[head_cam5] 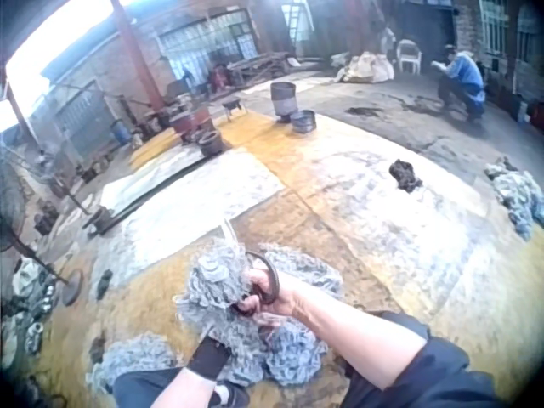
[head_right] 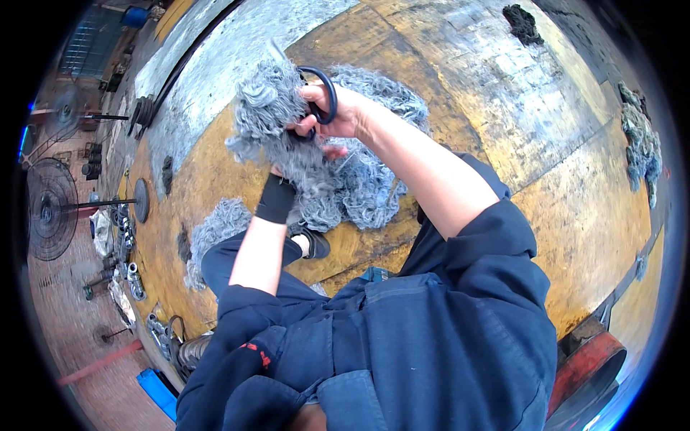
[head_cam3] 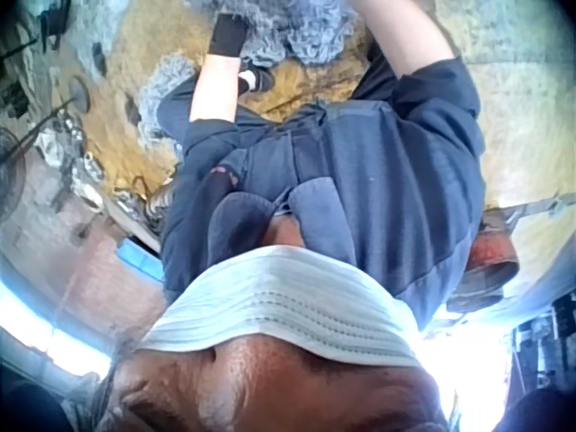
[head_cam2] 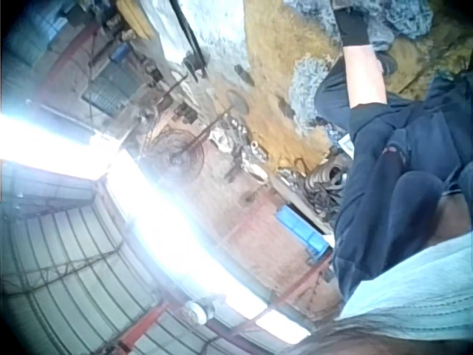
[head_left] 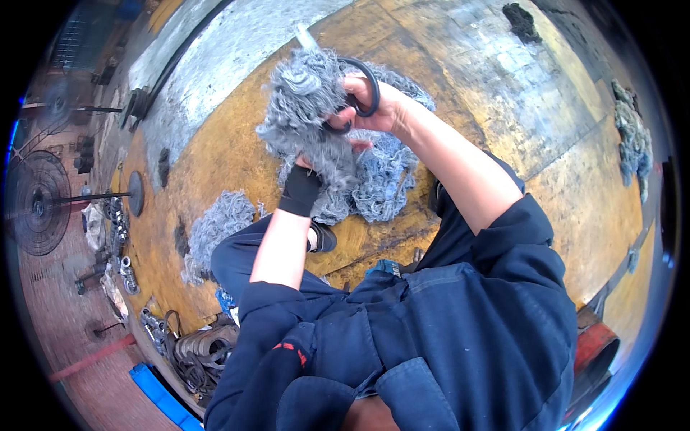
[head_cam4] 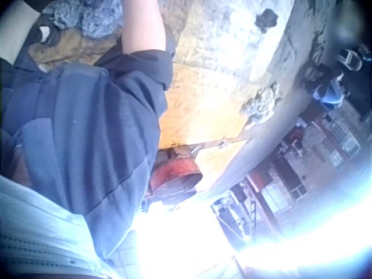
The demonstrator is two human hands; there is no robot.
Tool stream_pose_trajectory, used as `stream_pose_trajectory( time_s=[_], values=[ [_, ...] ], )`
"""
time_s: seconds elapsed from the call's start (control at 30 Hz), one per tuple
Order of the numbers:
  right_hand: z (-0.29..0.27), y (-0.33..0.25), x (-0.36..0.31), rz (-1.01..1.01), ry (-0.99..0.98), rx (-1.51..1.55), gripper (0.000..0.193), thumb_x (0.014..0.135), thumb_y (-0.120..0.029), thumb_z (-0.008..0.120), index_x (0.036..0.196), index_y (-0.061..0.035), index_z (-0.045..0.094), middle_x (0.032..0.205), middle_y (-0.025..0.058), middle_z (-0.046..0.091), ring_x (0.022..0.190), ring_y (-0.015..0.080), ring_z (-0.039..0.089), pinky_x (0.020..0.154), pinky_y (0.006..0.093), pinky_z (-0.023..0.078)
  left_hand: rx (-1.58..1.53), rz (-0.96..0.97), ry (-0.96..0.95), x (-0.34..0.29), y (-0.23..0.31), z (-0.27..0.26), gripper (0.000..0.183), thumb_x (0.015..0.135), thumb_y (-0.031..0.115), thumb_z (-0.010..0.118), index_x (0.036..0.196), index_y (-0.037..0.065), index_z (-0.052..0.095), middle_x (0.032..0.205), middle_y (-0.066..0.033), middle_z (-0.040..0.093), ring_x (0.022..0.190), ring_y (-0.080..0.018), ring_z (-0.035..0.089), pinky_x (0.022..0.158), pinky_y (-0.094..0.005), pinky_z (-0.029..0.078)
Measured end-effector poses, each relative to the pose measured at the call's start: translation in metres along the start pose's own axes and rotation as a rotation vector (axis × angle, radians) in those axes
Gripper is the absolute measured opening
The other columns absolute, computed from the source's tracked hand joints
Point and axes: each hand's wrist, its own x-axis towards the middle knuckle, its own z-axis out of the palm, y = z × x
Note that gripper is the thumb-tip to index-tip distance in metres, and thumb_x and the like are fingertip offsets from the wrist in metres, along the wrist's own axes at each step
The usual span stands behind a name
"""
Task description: The person cuts sections of tangled metal wire using a pair of shears while sitting on the floor of a fabrication shop.
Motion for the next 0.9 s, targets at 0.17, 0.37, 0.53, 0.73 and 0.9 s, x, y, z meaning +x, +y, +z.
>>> stream_pose_trajectory(
  time_s=[0.17, 0.37, 0.53, 0.73, 0.9],
  values=[
    [-0.011, -0.012, 0.008, -0.302, 0.439, -0.643, 0.024, 0.08, -0.011, 0.063, 0.1, 0.0003, 0.055, 0.084, 0.0041, 0.058, 0.071, 0.0114, 0.054, 0.058, 0.0233, 0.046, -0.686, -0.132, 0.153, -0.03, -0.006, 0.028, 0.04, 0.093, 0.035, 0.037, 0.092, -0.004, 0.049, 0.07, -0.0063, 0.047, 0.055, -0.0154, 0.041, 0.058, -0.0287, 0.035],
    [-0.005, -0.003, 0.008, -0.566, 0.582, -1.636, 0.032, 0.071, -0.006, 0.066, 0.101, -0.0019, 0.056, 0.087, 0.0125, 0.064, 0.085, 0.0231, 0.062, 0.075, 0.0338, 0.048, -0.464, -0.007, 0.443, -0.04, 0.03, 0.046, 0.064, 0.086, 0.052, 0.048, 0.125, 0.002, 0.043, 0.117, -0.0163, 0.053, 0.103, -0.0318, 0.052, 0.092, -0.0489, 0.038],
    [0.004, 0.025, 0.006, -0.633, 0.302, -1.922, 0.034, 0.067, -0.005, 0.064, 0.101, -0.0062, 0.057, 0.094, 0.0105, 0.061, 0.09, 0.0285, 0.06, 0.076, 0.0361, 0.049, -0.417, 0.151, 0.545, -0.04, 0.047, 0.055, 0.078, 0.076, 0.061, 0.057, 0.126, 0.002, 0.043, 0.132, -0.0149, 0.044, 0.123, -0.0357, 0.039, 0.101, -0.0618, 0.023],
    [0.01, 0.037, 0.006, -0.609, 0.103, -1.803, 0.03, 0.068, -0.011, 0.067, 0.096, -0.0053, 0.058, 0.087, 0.0114, 0.06, 0.082, 0.0292, 0.06, 0.071, 0.0369, 0.049, -0.494, 0.017, 0.517, -0.036, 0.041, 0.028, 0.048, 0.083, 0.046, 0.059, 0.106, 0.004, 0.058, 0.107, -0.012, 0.061, 0.107, -0.0278, 0.054, 0.093, -0.0507, 0.04],
    [0.01, 0.024, 0.004, -0.581, 0.191, -1.468, 0.019, 0.078, -0.009, 0.061, 0.096, -0.0036, 0.059, 0.081, 0.0081, 0.063, 0.077, 0.0182, 0.061, 0.068, 0.0321, 0.049, -0.314, 0.168, 0.791, -0.039, 0.057, 0.012, 0.038, 0.088, 0.033, 0.056, 0.117, 0.008, 0.05, 0.106, -0.0119, 0.06, 0.095, -0.0262, 0.059, 0.08, -0.0421, 0.05]
  ],
)
